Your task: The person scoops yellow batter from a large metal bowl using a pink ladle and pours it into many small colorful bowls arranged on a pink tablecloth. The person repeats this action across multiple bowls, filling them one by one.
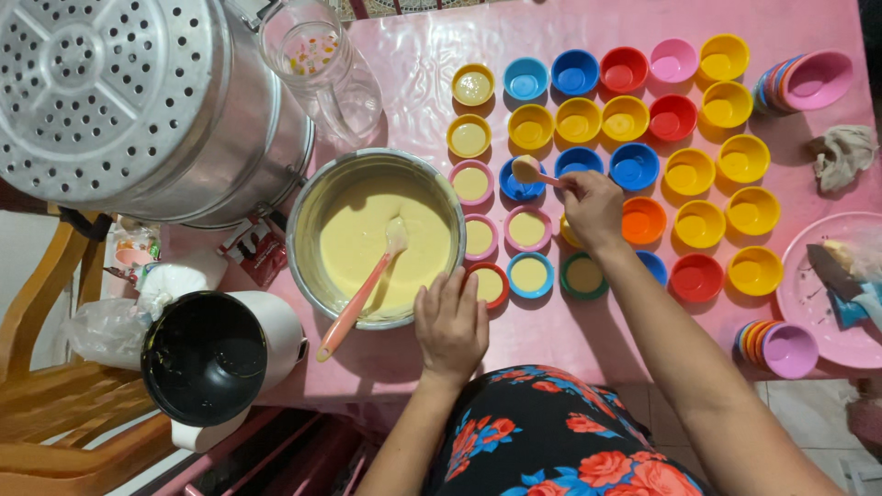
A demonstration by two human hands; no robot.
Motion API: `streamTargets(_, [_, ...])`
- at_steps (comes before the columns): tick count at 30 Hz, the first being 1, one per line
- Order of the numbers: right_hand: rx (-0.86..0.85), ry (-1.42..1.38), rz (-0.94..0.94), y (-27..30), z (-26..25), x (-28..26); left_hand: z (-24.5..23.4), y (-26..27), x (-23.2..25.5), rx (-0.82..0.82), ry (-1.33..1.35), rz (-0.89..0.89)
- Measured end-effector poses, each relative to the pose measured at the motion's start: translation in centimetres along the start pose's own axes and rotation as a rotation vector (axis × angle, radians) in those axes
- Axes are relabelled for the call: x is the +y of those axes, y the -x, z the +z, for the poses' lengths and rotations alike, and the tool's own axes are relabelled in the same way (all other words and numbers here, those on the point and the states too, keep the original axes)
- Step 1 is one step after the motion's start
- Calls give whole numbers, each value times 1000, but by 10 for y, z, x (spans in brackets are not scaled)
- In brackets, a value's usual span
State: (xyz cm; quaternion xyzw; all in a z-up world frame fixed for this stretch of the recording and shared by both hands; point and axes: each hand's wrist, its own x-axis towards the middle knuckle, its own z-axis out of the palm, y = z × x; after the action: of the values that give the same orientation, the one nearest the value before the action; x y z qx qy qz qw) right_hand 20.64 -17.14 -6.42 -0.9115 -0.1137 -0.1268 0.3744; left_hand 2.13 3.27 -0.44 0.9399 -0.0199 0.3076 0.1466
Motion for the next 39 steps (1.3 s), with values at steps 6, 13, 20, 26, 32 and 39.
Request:
streamTargets(6, [39, 28, -51, 6, 7, -2, 1, 9, 12, -126, 14, -14])
streamTargets(13, [104, 53, -163, 14, 12, 3, -7, 10, 17, -195, -6, -22])
streamTargets(20, [193, 18, -186, 18, 14, 5, -3, 15, 22, -272, -51, -51])
streamTargets(26, [169, 22, -164, 22, 22, 13, -2, 12, 24, -332, -81, -72])
streamTargets(32, [151, 27, -144, 30, 30, 20, -6, 10, 25, -355, -93, -69])
streamTargets(39, [149, -1, -153, 34, 27, 16, -3, 13, 24, -344, -95, -58])
